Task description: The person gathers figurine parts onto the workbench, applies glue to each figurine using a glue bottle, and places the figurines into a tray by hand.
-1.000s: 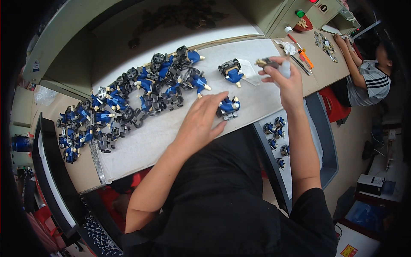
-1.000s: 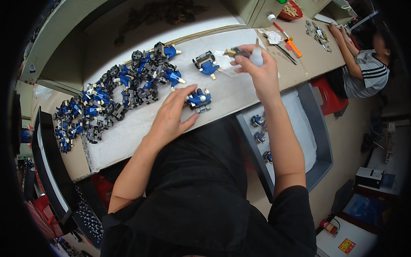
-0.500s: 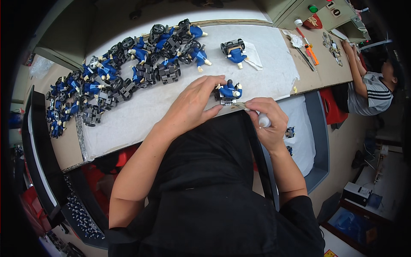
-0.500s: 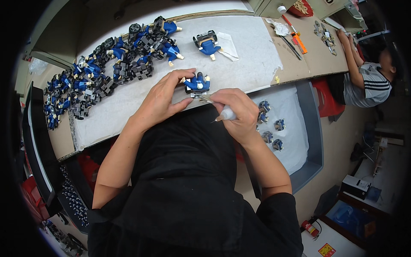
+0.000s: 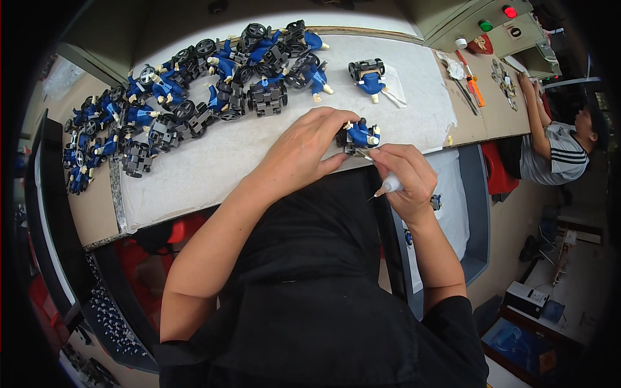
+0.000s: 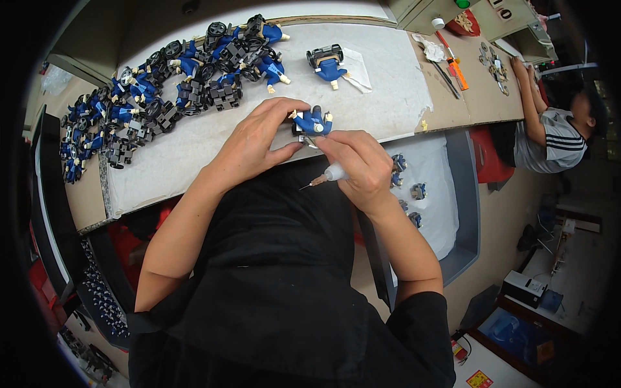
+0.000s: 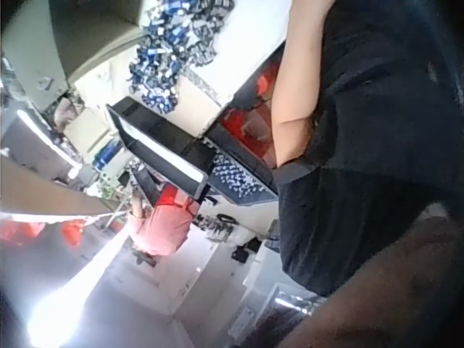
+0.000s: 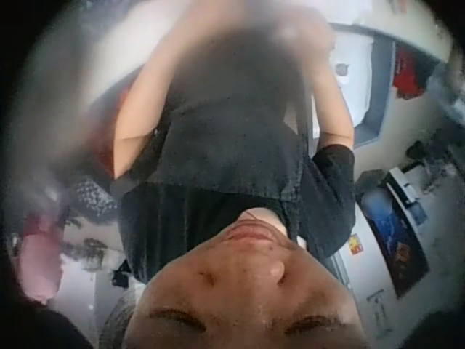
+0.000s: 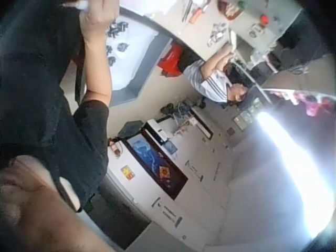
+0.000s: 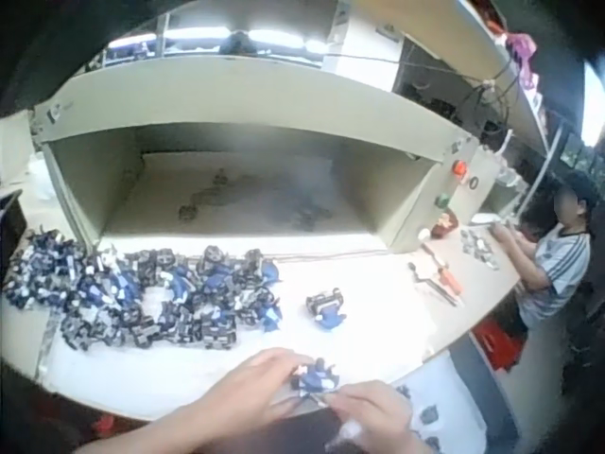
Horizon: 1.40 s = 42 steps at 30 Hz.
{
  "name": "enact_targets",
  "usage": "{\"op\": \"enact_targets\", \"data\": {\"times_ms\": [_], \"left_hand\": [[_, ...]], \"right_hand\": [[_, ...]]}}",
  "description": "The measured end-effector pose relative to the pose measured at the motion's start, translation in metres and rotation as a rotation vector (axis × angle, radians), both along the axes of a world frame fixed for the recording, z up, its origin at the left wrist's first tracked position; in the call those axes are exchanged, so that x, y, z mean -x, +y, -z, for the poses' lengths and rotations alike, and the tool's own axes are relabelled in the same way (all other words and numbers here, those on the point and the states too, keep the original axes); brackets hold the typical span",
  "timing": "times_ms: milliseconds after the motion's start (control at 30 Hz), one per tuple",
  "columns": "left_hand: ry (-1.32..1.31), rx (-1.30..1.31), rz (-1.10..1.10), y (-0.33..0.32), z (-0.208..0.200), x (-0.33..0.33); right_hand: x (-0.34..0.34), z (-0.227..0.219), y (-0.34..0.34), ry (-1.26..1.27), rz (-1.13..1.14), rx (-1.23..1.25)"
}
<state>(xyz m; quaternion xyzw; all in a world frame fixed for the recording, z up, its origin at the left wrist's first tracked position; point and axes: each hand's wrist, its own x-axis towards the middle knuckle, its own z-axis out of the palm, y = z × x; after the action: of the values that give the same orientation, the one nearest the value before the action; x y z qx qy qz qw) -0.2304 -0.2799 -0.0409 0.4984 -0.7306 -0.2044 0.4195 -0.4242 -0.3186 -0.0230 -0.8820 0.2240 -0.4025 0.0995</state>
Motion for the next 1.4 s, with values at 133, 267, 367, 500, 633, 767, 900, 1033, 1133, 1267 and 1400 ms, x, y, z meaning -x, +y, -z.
{"op": "enact_targets", "data": {"times_ms": [133, 267, 367, 500, 633, 767, 900, 1033, 1133, 1267, 1400], "left_hand": [[0.01, 0.003, -0.001, 0.0, 0.002, 0.0], [-0.001, 0.014, -0.005, -0.001, 0.002, 0.0], [0.0, 0.012, -0.014, -0.001, 0.003, 0.001], [0.005, 0.003, -0.009, -0.002, 0.003, 0.0], [0.005, 0.009, -0.017, -0.003, 0.003, 0.0], [0.001, -0.001, -0.022, -0.003, 0.005, 0.001], [0.006, -0.015, -0.021, -0.002, 0.003, 0.001], [-0.006, -0.005, -0.02, -0.002, 0.003, 0.001], [0.0, 0.001, -0.013, -0.003, 0.003, 0.0], [0.012, -0.065, -0.042, -0.006, 0.001, 0.004], [0.046, -0.063, -0.111, -0.012, 0.003, 0.007]], "right_hand": [[-0.001, 0.001, 0.0, 0.024, -0.006, 0.028], [-0.002, -0.002, 0.0, 0.055, 0.001, 0.028], [-0.003, -0.003, 0.0, 0.058, -0.012, 0.055], [-0.005, -0.003, -0.001, 0.049, -0.014, 0.052], [-0.005, -0.004, -0.002, 0.072, -0.016, 0.067], [-0.006, -0.004, 0.003, 0.073, 0.065, 0.05], [-0.008, -0.008, 0.002, 0.081, 0.07, 0.082], [-0.01, -0.013, 0.004, 0.125, 0.083, 0.047], [-0.011, -0.014, 0.001, 0.137, 0.073, -0.003], [-0.011, -0.024, -0.004, 0.188, 0.055, -0.109], [-0.016, -0.031, -0.009, 0.213, 0.042, -0.162]]}}
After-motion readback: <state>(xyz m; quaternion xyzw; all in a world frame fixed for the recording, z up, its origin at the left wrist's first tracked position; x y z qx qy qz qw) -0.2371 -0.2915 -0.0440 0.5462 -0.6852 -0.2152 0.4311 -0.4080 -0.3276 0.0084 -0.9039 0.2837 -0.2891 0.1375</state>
